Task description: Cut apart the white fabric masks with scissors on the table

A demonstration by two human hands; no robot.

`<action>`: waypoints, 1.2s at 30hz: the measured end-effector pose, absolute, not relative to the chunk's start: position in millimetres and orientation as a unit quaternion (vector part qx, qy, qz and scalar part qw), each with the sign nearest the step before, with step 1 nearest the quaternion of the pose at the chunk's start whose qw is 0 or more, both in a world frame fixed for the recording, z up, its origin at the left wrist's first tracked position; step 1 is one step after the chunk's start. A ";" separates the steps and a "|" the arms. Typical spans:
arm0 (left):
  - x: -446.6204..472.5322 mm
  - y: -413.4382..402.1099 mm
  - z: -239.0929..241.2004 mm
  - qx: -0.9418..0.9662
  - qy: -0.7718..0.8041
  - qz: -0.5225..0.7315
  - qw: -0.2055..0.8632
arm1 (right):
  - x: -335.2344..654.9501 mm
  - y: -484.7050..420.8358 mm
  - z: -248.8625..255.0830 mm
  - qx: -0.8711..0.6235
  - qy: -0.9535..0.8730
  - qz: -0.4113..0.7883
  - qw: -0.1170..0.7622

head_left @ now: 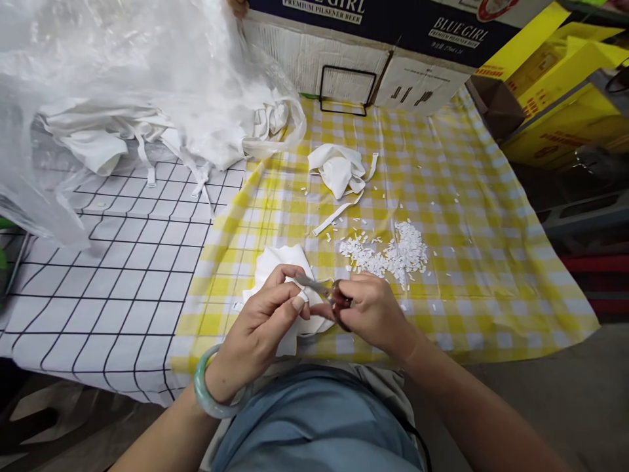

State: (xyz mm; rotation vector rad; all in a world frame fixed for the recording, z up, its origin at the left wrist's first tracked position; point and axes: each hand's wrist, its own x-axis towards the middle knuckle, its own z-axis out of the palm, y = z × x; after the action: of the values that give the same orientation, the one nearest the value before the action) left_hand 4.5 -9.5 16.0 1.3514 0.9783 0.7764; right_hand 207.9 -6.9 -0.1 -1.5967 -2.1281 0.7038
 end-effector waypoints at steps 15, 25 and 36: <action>-58.3 16.2 -5.5 0.765 0.480 0.236 0.359 | 149.4 3.4 -5.6 -0.477 -0.758 0.360 0.263; 29.2 184.6 110.1 0.708 0.471 0.450 0.272 | 191.8 202.0 101.6 -0.552 -0.675 0.142 0.468; -115.3 236.4 30.0 0.631 0.648 0.395 0.160 | 223.5 147.4 32.1 -0.622 -0.719 0.083 0.299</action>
State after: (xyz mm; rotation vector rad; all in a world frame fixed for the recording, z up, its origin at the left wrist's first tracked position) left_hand -115.3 236.4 30.0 1.8026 1.8519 1.1289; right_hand 223.5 147.4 32.1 -1.6515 -1.9108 0.2197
